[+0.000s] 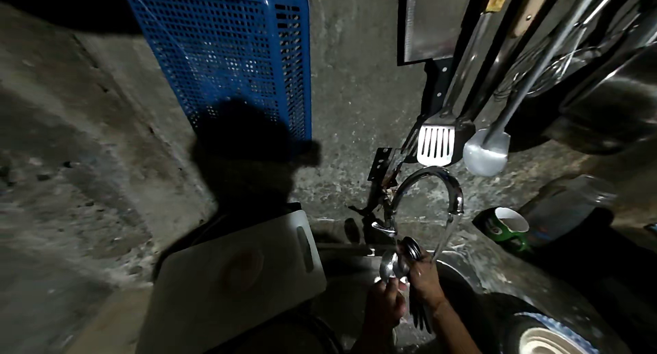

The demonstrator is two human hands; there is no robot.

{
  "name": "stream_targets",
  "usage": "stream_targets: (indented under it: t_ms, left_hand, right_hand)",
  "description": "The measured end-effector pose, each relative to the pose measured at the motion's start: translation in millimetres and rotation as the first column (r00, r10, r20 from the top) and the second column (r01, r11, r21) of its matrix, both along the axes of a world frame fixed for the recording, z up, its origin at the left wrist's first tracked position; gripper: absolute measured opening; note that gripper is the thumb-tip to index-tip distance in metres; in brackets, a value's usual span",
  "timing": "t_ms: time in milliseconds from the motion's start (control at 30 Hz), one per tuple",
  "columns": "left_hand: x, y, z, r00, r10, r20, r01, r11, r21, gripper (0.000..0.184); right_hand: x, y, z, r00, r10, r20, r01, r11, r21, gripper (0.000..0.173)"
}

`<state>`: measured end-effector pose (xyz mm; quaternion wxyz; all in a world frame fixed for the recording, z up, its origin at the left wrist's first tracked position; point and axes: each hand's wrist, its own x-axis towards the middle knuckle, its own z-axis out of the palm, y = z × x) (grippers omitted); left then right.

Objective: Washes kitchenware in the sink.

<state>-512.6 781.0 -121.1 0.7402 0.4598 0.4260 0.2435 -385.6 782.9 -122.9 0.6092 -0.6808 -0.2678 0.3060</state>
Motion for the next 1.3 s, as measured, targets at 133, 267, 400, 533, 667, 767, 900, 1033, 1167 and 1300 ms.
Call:
stream_targets:
  t_ms: [133, 267, 400, 533, 667, 767, 900, 1033, 1167, 1300]
  left_hand:
    - [3, 4, -1, 0.999, 0.022, 0.049, -0.018, 0.996, -0.082, 0.034]
    - [5, 7, -11, 0.991, -0.109, -0.075, 0.108, 0.994, -0.013, 0.038]
    - [26, 24, -11, 0.905, -0.259, -0.339, 0.308, 0.946, 0.101, 0.038]
    - [50, 32, 4, 0.730, -0.424, -0.536, 0.607, 0.763, 0.224, 0.040]
    - [76, 28, 13, 0.585, -0.463, -0.666, 0.737, 0.647, 0.198, 0.047]
    - [88, 26, 20, 0.515, -0.492, -0.702, 0.779, 0.610, 0.144, 0.042]
    - [90, 27, 21, 0.586, -0.537, -0.607, 0.772, 0.598, 0.216, 0.038]
    - [92, 23, 22, 0.616, -0.444, -0.650, 0.728, 0.636, 0.255, 0.043]
    - [92, 22, 27, 0.572, -0.516, -0.637, 0.748, 0.647, 0.148, 0.044]
    - [91, 22, 20, 0.656, -0.323, -0.682, 0.681, 0.644, 0.349, 0.050]
  right_hand:
    - [-6, -6, 10, 0.981, 0.163, -0.108, -0.165, 0.986, -0.005, 0.025]
    - [5, -17, 11, 0.996, 0.002, -0.094, -0.006, 0.999, -0.040, 0.023]
    - [16, -50, 8, 0.873, -0.418, -0.252, 0.411, 0.908, -0.081, 0.021]
    - [12, -86, 3, 0.796, -0.555, -0.241, 0.514, 0.831, -0.213, 0.026]
    - [6, -104, -5, 0.755, -0.582, -0.301, 0.537, 0.813, -0.225, 0.024]
    - [5, -110, -9, 0.728, -0.585, -0.358, 0.548, 0.810, -0.208, 0.022]
    - [9, -114, -22, 0.728, -0.553, -0.405, 0.537, 0.827, -0.164, 0.020]
    - [9, -114, -22, 0.720, -0.558, -0.412, 0.535, 0.825, -0.181, 0.021]
    - [7, -114, -19, 0.709, -0.547, -0.445, 0.528, 0.830, -0.180, 0.021]
    - [6, -115, -15, 0.706, -0.533, -0.467, 0.517, 0.838, -0.174, 0.020]
